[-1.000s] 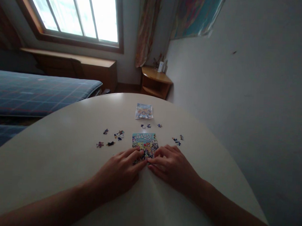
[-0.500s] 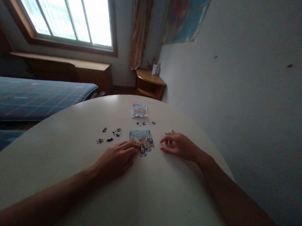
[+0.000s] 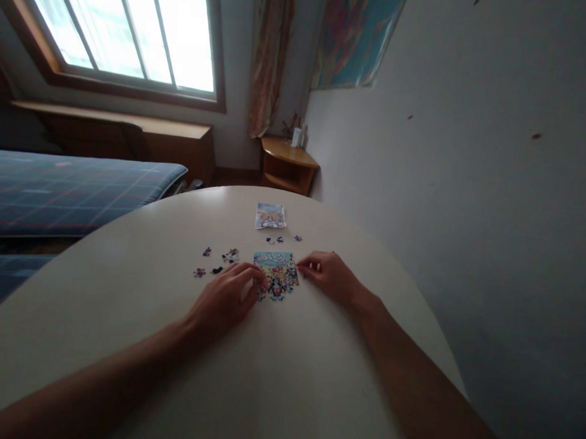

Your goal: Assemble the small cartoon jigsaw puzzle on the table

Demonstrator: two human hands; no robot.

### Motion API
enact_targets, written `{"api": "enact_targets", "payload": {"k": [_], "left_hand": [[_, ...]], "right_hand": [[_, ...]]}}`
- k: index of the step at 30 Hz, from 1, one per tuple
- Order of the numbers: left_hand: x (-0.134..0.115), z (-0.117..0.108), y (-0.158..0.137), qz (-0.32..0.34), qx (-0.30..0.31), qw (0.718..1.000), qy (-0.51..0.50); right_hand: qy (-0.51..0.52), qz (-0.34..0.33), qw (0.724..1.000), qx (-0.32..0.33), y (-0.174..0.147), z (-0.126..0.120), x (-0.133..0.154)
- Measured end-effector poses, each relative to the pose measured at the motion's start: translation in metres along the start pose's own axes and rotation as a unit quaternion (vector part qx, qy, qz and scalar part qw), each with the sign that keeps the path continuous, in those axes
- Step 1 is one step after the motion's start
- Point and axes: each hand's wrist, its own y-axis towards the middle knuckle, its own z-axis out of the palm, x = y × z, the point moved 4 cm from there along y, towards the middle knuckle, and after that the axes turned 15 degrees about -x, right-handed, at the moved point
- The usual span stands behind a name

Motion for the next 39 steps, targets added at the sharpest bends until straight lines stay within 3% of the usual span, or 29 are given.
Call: {"api": "enact_targets", "payload": {"k": [6,12,21,28,33,39], "left_hand": [[0.007,0.002,0.000,-0.028,0.000,1.000,-0.014],[0.013,0.005,-0.001,-0.032,-0.009,0.999,-0.006],[0.020,0.011,-0.002,-0.057,0.000,0.998,-0.032],[0.022,0.013,-0.003,-0.054,0.003,0.998,-0.041],[0.021,0.013,-0.002,-0.061,0.007,0.997,-0.048],[0.019,0.013,-0.001,-0.060,0.007,0.997,-0.051]], "right_hand": [[-0.034,0.021,0.996,-0.085,-0.015,-0.019,-0.014],[-0.105,0.029,0.992,-0.061,-0.015,-0.032,-0.028],[-0.016,0.050,0.998,-0.022,-0.018,-0.031,-0.034],[-0.076,0.064,0.995,-0.019,-0.018,-0.035,-0.029],[-0.055,0.070,0.996,0.010,-0.021,-0.039,-0.029],[-0.072,0.120,0.990,0.019,-0.023,-0.044,-0.032]]}}
